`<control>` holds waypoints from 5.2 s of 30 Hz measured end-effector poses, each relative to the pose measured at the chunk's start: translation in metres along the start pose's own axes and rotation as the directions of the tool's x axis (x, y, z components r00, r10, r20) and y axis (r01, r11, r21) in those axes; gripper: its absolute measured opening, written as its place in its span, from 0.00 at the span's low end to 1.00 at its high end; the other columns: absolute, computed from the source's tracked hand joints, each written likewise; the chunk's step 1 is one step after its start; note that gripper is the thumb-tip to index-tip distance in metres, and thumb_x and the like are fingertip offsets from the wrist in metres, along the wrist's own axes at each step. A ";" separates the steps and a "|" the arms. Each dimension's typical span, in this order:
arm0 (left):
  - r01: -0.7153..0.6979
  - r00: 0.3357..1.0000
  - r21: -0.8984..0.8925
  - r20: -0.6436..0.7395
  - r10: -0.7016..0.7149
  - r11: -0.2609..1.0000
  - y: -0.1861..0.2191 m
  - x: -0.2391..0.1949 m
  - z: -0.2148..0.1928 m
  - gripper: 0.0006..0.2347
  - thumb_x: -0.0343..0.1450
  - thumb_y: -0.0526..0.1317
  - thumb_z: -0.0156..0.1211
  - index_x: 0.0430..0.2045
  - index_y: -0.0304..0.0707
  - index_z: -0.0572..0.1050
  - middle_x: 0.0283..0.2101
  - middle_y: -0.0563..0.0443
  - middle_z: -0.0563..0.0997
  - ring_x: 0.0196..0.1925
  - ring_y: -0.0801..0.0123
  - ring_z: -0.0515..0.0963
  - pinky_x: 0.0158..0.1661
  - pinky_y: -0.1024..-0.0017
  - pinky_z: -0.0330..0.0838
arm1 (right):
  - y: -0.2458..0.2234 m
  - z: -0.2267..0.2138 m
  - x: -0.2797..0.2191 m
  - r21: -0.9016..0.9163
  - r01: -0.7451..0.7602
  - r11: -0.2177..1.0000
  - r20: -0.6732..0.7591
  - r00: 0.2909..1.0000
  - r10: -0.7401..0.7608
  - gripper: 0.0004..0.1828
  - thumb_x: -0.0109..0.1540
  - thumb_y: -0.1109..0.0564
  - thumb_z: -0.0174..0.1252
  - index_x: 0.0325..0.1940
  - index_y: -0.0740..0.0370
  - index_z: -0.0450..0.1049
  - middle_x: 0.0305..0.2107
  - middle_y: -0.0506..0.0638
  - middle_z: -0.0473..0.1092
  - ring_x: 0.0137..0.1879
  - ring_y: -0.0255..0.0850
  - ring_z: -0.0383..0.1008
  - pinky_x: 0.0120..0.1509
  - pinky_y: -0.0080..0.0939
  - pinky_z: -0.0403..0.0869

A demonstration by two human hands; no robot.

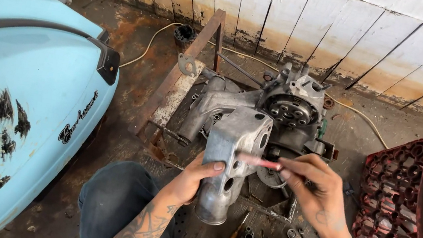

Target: Cleaning a motorcycle engine casing using a screwdriver to scrape and a brush to scrub grime

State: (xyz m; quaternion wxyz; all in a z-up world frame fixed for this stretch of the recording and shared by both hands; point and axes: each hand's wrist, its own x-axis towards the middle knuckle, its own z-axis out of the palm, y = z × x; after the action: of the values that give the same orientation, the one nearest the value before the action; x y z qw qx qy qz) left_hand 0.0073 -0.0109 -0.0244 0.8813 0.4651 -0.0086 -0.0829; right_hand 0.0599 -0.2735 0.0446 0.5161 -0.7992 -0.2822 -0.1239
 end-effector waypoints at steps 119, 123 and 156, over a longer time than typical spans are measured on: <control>0.445 0.868 -0.237 0.352 -0.351 0.863 -0.024 -0.020 0.009 0.39 0.72 0.65 0.46 0.73 0.37 0.52 0.73 0.25 0.52 0.71 0.31 0.58 0.62 0.34 0.59 | 0.040 -0.001 -0.018 0.678 -0.655 0.333 0.402 0.710 0.578 0.27 0.49 0.61 0.59 0.53 0.71 0.72 0.44 0.61 0.73 0.45 0.48 0.73 0.54 0.45 0.71; 0.555 0.823 -0.334 0.091 -0.560 0.762 -0.032 -0.036 0.020 0.34 0.69 0.52 0.50 0.71 0.35 0.61 0.65 0.30 0.71 0.58 0.48 0.74 0.58 0.50 0.67 | 0.045 0.001 -0.022 0.698 -0.629 0.341 0.396 0.736 0.549 0.25 0.52 0.60 0.56 0.53 0.71 0.73 0.47 0.59 0.72 0.49 0.46 0.70 0.57 0.43 0.68; 0.049 0.996 -0.212 0.089 -0.030 0.976 -0.020 -0.021 0.022 0.34 0.69 0.38 0.52 0.74 0.45 0.50 0.65 0.41 0.70 0.61 0.58 0.71 0.60 0.63 0.62 | -0.060 0.058 -0.032 -0.626 0.034 0.779 0.118 0.992 0.052 0.31 0.57 0.63 0.53 0.66 0.69 0.65 0.50 0.60 0.67 0.35 0.48 0.76 0.36 0.45 0.76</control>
State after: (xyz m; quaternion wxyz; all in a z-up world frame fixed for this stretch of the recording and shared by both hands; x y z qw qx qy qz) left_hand -0.0177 -0.0366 -0.0268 0.9232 0.3638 -0.0278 -0.1206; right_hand -0.0057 -0.2130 0.0487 0.2024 -0.9328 -0.2537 -0.1566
